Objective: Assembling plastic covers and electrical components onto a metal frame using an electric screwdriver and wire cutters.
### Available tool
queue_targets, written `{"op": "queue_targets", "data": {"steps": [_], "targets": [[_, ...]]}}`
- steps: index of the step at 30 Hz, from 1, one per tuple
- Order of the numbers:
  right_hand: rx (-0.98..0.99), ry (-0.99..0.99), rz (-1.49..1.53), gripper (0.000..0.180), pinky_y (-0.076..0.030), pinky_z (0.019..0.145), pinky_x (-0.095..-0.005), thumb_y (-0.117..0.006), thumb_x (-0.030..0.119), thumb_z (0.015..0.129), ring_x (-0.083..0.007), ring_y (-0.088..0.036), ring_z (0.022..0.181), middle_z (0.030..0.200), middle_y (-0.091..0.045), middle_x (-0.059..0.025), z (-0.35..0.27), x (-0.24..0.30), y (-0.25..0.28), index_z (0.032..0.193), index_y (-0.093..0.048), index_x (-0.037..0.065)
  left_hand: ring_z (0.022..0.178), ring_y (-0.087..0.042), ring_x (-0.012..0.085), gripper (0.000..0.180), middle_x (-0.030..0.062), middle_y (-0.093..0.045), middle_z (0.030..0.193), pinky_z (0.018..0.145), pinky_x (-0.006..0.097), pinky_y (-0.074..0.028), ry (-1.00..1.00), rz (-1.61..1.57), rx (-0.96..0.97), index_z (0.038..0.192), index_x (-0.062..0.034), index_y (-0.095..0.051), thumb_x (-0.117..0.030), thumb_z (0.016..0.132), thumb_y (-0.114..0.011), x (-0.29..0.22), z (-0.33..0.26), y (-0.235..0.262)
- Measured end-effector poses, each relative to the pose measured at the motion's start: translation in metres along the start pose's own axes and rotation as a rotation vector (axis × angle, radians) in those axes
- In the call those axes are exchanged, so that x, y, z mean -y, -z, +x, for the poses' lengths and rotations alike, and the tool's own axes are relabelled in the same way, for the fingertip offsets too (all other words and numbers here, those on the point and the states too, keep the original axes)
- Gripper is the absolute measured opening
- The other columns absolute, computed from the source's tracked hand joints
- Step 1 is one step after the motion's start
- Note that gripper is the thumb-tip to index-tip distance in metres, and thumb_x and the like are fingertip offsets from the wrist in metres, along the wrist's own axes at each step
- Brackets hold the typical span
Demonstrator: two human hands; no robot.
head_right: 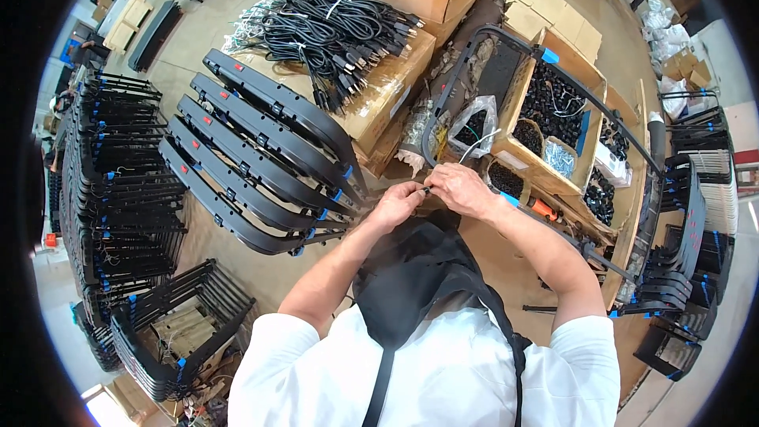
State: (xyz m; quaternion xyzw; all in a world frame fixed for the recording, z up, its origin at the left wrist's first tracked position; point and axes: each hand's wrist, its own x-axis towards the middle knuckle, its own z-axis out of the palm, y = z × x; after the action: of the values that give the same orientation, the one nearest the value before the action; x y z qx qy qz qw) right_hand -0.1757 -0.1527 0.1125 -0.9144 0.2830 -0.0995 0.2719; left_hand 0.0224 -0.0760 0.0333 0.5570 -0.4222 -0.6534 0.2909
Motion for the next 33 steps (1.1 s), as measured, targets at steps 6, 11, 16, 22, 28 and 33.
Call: {"op": "queue_targets", "data": {"steps": [6,11,16,22,28,33], "targets": [[-0.017,0.118,-0.026,0.012,-0.054,0.085,-0.042,-0.071,0.009,0.087,-0.0311,-0.064,0.096,0.095,-0.063,-0.0101,0.005,-0.006,-0.002,0.098,-0.069,0.003,0.079,-0.057,0.0128,0.026,0.0013,-0.066,0.085,0.074,0.032,-0.049,0.026,-0.019,0.005,0.108,-0.0017,-0.07,-0.025,0.102,-0.062,0.01,0.007,0.0],[0.062,0.096,-0.078,0.011,-0.053,0.084,-0.0428,-0.07,0.011,0.086,-0.0319,-0.062,0.094,0.094,-0.06,-0.0116,0.009,-0.005,-0.005,0.092,-0.065,0.003,0.083,-0.061,0.0155,0.029,0.0056,-0.07,0.089,0.077,0.034,-0.05,0.01,0.044,-0.027,0.109,-0.0003,-0.07,-0.027,0.102,-0.061,0.01,0.007,-0.001],[0.037,0.061,-0.12,0.009,-0.053,0.082,-0.0439,-0.063,0.011,0.09,-0.0335,-0.062,0.093,0.094,-0.059,-0.0138,0.003,-0.01,-0.015,0.092,-0.062,0.003,0.077,-0.054,0.0097,0.023,-0.0016,-0.065,0.085,0.07,0.029,-0.046,-0.047,0.033,-0.048,0.111,-0.0009,-0.071,-0.02,0.104,-0.061,0.003,0.007,-0.008],[-0.122,-0.006,-0.086,0.011,-0.053,0.081,-0.0439,-0.061,0.011,0.091,-0.0343,-0.062,0.094,0.093,-0.058,-0.0146,-0.011,0.005,-0.04,0.096,-0.061,0.002,0.078,-0.058,0.0119,0.029,0.0039,-0.071,0.089,0.073,0.032,-0.049,0.009,0.017,-0.047,0.107,0.0015,-0.072,-0.026,0.101,-0.063,0.03,0.011,-0.003],[-0.1,-0.664,0.265,0.037,-0.056,0.085,-0.051,-0.065,0.027,0.095,-0.0418,-0.071,0.097,0.104,-0.074,-0.0189,-0.072,0.021,-0.066,0.121,-0.062,0.001,0.086,-0.068,0.0179,0.037,0.009,-0.075,0.093,0.08,0.034,-0.053,0.054,0.171,-0.107,0.111,0.0005,-0.074,-0.032,0.099,-0.064,0.011,0.009,-0.007],[0.051,-1.101,0.034,0.077,-0.055,0.1,-0.0505,-0.066,0.059,0.093,-0.0416,-0.071,0.111,0.116,-0.071,-0.031,-0.065,-0.069,-0.138,0.123,-0.063,-0.011,0.082,-0.065,0.0125,0.032,0.0064,-0.072,0.092,0.078,0.028,-0.054,0.088,0.02,0.045,0.118,0.0016,-0.071,-0.026,0.105,-0.062,0.016,0.003,0.001]]}}
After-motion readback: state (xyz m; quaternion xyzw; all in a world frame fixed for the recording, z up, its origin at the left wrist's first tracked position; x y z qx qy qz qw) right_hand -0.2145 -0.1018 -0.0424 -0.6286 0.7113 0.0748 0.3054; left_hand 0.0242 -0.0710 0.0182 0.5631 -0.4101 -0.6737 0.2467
